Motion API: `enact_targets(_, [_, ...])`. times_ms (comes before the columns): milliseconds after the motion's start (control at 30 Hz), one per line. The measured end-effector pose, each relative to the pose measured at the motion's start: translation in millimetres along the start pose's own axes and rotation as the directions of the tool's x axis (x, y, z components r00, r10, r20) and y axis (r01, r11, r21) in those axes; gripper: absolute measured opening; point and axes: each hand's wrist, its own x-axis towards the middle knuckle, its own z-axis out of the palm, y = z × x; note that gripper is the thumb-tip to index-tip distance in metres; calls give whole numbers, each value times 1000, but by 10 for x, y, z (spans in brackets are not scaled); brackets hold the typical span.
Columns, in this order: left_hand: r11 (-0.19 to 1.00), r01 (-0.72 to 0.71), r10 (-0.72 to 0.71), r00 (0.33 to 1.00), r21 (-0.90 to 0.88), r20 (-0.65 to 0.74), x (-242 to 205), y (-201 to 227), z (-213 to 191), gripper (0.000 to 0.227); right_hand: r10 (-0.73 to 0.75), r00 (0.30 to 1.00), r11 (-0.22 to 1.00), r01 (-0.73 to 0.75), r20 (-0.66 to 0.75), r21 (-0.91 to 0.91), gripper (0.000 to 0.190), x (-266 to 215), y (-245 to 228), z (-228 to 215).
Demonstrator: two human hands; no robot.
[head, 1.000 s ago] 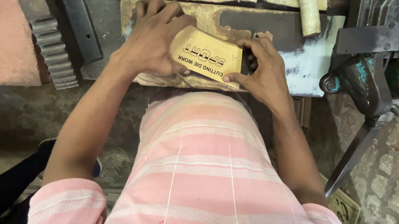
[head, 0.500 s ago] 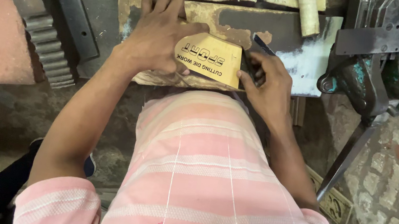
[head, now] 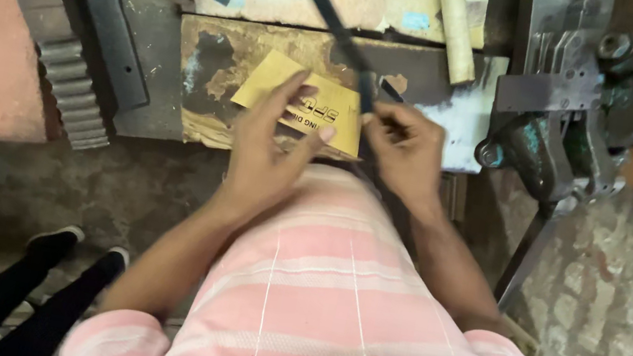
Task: The person assembles small cardboard boxes using a manual die-cutting press and a hammer. They place flat cardboard pieces into the press, operate the lever to cut and fold the flaps, then use a hammer to secure the box edges. The process is repeated for multiple boxes.
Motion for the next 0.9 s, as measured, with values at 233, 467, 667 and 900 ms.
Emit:
enact_targets(233, [887,79,-276,881,-454,-385,-407,-190,-93,27,-194,929,975,219,316,-46,16,224,-45,80])
enact_targets(467, [987,-127,1,617,-98,-787,-1019,-438,-1128,31,-309,950,487,123,-39,-865,44,1716,884,-465])
enact_targets(667, [947,-305,181,767,-101,-616,-567,-938,-1964,27,-395,916,755,366,68,-545,17,1328,663,-501])
enact_targets(900, [944,-328,301,792,45,-531,-332,-1054,-1813,37,132,978,920,-61,-159,388,18,-441,-213,1110])
